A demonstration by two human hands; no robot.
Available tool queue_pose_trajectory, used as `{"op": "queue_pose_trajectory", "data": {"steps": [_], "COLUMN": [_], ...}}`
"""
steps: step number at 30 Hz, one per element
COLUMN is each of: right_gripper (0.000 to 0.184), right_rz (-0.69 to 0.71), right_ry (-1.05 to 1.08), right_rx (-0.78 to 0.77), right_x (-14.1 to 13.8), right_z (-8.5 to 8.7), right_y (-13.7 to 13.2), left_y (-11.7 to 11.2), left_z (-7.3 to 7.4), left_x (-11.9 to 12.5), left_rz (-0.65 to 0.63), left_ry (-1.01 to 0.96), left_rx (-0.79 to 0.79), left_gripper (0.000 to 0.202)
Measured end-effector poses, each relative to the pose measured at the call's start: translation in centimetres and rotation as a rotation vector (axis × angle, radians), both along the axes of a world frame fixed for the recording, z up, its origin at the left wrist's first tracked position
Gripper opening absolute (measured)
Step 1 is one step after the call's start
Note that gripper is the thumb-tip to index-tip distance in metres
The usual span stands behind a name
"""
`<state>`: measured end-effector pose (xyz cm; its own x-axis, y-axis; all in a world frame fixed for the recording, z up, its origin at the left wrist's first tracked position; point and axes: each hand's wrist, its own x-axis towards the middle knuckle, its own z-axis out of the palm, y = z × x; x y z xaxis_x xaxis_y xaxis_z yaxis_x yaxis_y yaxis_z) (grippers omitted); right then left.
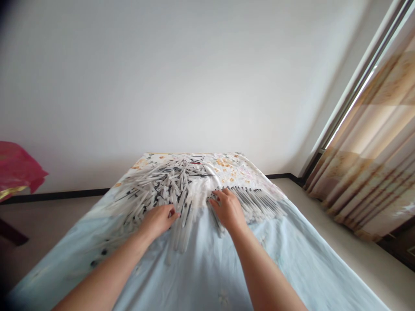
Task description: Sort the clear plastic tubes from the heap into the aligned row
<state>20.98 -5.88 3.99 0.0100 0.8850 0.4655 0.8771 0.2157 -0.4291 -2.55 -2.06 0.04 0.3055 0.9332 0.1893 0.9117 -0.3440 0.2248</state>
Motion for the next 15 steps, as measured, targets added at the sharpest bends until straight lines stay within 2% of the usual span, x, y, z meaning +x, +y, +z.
{"op": "queue_pose_trajectory", "data": {"steps": [3, 6, 10, 15], "right_gripper": [0.026, 0.025, 0.024, 0.023], "right_rz": [0.173, 0.22, 0.224, 0.25], "right_ry": [0.02, 0.057, 0.085, 0.089], "right_rx": [-0.045, -0.047, -0.021, -0.047], "right_x": [-3.6, -5.8, -6.1, -5.6], "right_z": [-1.1, -2.9, -5.1, -6.2], "right_y": [1.4, 2.5, 2.8, 2.5], "left_y": [0.0, 0.2, 0.6, 0.6], "left_z": [-0.3, -0.5, -0.9, -1.1], "left_x": [0.4, 0.8, 0.5, -0.5], "left_rz": [0.012, 0.033, 0.032, 0.072], "left_ry": [0.012, 0.025, 0.023, 0.021], "left_rx": [0.072, 0.088, 0.057, 0.038], "left_gripper": [0.031, 0.027, 0.019, 0.01]}}
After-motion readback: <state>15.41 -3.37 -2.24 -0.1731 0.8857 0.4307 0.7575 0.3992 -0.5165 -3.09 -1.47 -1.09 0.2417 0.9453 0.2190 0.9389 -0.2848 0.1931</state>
